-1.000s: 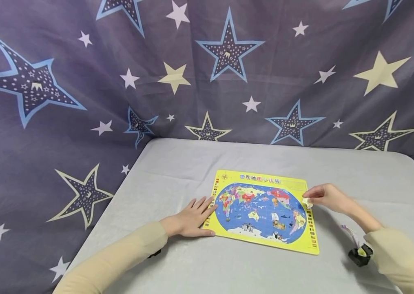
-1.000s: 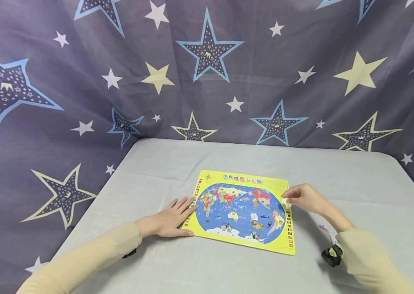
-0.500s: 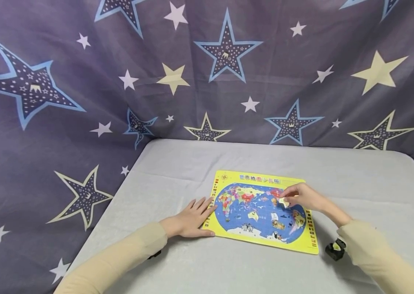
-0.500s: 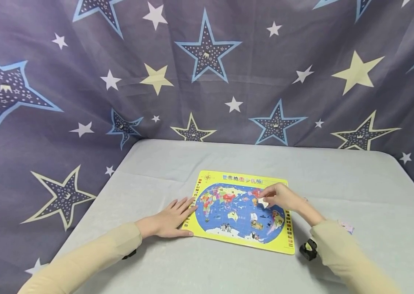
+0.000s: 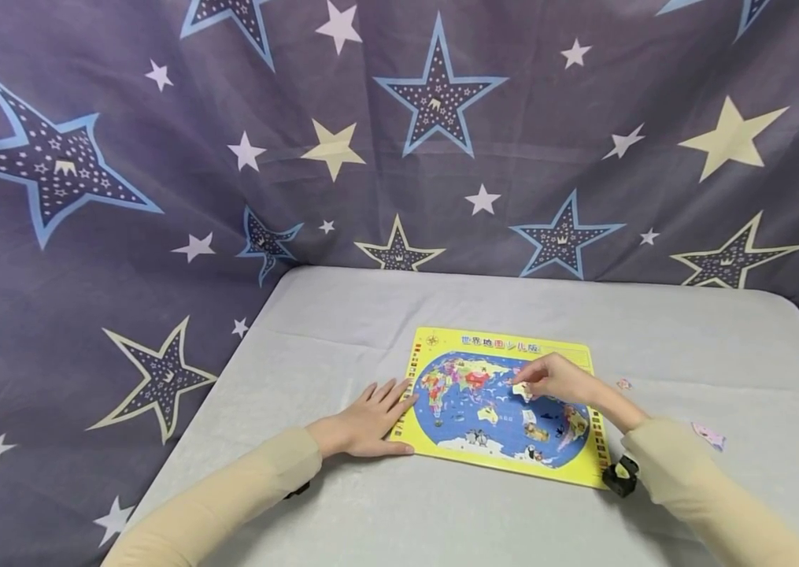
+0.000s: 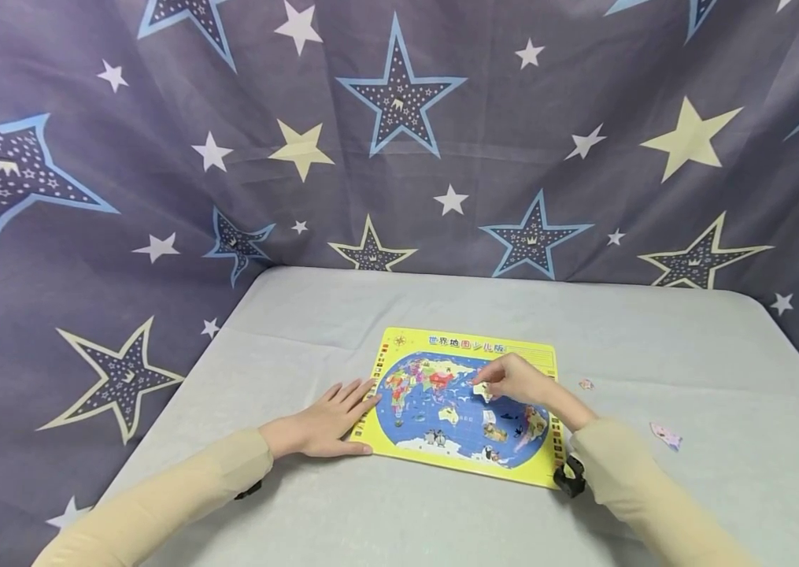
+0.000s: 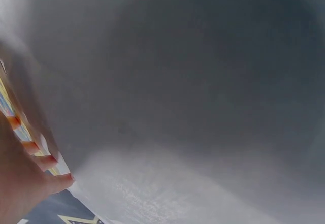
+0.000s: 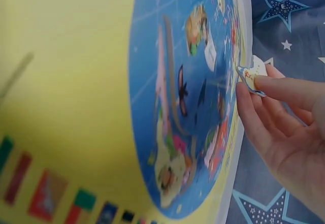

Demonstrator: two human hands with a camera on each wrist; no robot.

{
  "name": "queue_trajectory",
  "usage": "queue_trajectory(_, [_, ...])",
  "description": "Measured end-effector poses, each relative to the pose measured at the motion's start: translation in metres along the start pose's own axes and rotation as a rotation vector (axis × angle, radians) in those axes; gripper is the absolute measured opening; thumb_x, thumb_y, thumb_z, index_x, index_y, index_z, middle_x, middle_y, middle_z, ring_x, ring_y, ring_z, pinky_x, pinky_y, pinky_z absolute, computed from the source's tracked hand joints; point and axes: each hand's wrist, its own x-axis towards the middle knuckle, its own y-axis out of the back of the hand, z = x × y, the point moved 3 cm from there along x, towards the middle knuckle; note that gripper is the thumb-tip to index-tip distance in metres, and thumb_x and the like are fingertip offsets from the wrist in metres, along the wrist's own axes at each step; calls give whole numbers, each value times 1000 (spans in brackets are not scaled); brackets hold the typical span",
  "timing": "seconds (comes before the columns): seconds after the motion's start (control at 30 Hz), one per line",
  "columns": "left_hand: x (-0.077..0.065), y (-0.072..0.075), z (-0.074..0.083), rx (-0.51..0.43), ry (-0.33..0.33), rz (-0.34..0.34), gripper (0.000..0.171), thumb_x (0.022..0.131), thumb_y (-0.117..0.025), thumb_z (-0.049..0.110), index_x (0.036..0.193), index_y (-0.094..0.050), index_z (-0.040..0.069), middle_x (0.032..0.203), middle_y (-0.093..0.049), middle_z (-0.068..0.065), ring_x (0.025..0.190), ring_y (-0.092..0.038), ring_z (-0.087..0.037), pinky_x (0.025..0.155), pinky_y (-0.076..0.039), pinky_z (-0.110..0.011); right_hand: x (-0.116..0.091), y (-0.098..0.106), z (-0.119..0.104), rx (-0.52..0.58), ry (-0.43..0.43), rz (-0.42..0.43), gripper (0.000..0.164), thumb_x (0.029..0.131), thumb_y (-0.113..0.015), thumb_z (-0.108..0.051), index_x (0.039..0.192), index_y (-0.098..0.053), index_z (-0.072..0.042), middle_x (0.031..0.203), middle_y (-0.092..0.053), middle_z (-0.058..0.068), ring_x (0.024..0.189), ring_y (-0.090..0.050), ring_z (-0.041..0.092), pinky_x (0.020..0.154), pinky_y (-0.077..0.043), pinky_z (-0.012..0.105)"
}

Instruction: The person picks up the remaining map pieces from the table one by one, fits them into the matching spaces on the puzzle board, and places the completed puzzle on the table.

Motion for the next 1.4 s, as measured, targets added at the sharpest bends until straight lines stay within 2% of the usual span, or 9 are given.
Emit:
queue_trajectory(0.27, [1,-1,-2,6,-4,-1,87,79,-24,73,144,-10,17,149,1,-6,135,-2,-27,106,-8,-48,8,-11,-6,4,65,-51,19,80,-57,6,98,-64,8,93,-64,17,76,-62,21,64,-51,27])
queue_trajectory(0.47, [0,-1,-1,-4,-3,-3,86,80,-25,72,144,-11,16,149,0,-6,135,-3,-28,106,-9,-48,10,-19,-5,12,62,-62,17,80,-59,4,95,-66,5,82,-66,12,67,-62,19,62,-51,31])
queue_trajectory(0.7, [1,-2,-2,5,7,-7,86,80,-24,73,144,-9,18,149,1,-5,135,-2,-27,106,-8,-47,12,-26,-8,-9,59,-63,14,79,-60,1,92,-68,1,77,-66,6,66,-62,17,61,-51,32])
queue_trajectory(0.97, [1,-2,-1,-1,3,-8,86,79,-24,73,144,-9,17,149,1,-5,135,-2,-27,106,-8,-48,13,-33,-12,-14,84,-77,13,78,-61,1,90,-68,0,74,-66,6,65,-62,18,58,-51,30])
queue_trajectory(1.27, [2,-3,-2,-5,1,-3,86,79,-25,73,144,-9,18,149,1,-5,135,-2,-27,106,-7,-48,14,-39,-11,46,91,-104,12,80,-60,2,90,-67,4,73,-65,10,64,-62,21,57,-51,31])
queue_trajectory(1.4, [2,-3,-2,-5,4,-9,86,80,-25,72,144,-8,18,149,1,-5,135,-1,-26,106,-7,-48,15,-40,-13,26,89,-97,12,79,-62,1,90,-67,3,73,-65,10,63,-61,21,56,-51,31])
